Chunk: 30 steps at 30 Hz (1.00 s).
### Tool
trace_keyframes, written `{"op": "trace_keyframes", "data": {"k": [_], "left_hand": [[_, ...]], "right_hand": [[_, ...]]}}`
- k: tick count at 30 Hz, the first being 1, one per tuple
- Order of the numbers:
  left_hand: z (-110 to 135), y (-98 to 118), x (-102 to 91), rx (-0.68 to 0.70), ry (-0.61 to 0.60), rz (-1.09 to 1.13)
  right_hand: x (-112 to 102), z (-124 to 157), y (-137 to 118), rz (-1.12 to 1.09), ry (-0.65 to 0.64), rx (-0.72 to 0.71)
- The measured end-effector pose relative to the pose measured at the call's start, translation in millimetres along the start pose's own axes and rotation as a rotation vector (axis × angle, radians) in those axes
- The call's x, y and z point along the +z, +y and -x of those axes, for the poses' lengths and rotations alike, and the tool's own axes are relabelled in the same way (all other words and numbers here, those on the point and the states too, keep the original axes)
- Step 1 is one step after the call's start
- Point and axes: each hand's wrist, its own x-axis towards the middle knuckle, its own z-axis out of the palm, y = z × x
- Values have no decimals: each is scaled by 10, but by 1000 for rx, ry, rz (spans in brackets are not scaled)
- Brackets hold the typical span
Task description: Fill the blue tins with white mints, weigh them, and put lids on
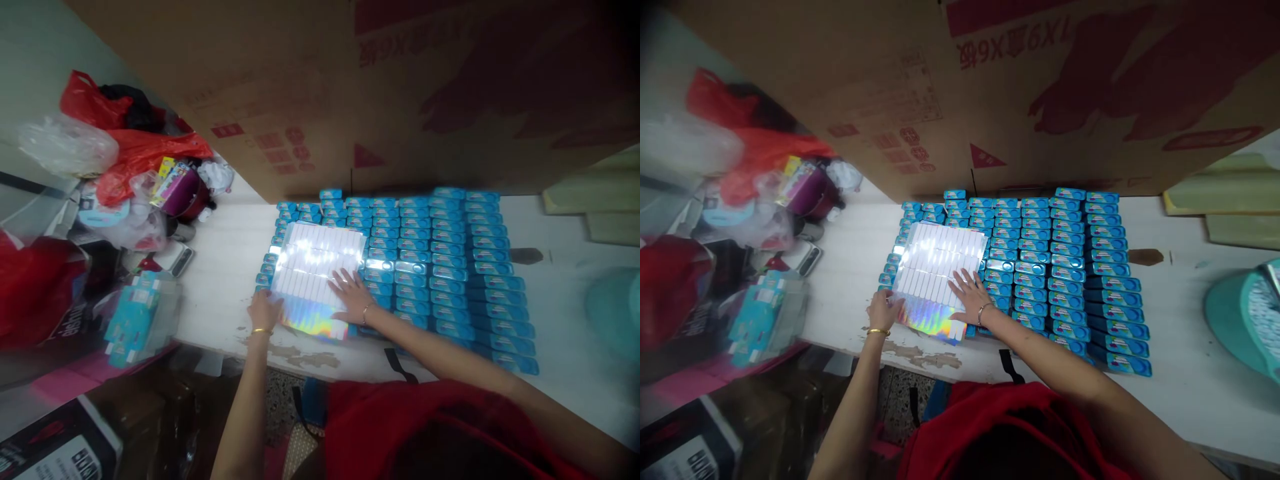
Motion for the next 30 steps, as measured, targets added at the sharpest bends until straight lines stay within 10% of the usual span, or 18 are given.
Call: {"op": "trace_keyframes", "data": {"k": [30], "left_hand": [[89, 0, 59, -136, 49, 360]], "right_hand": [[-6, 5, -34, -2, -54, 37]]}}
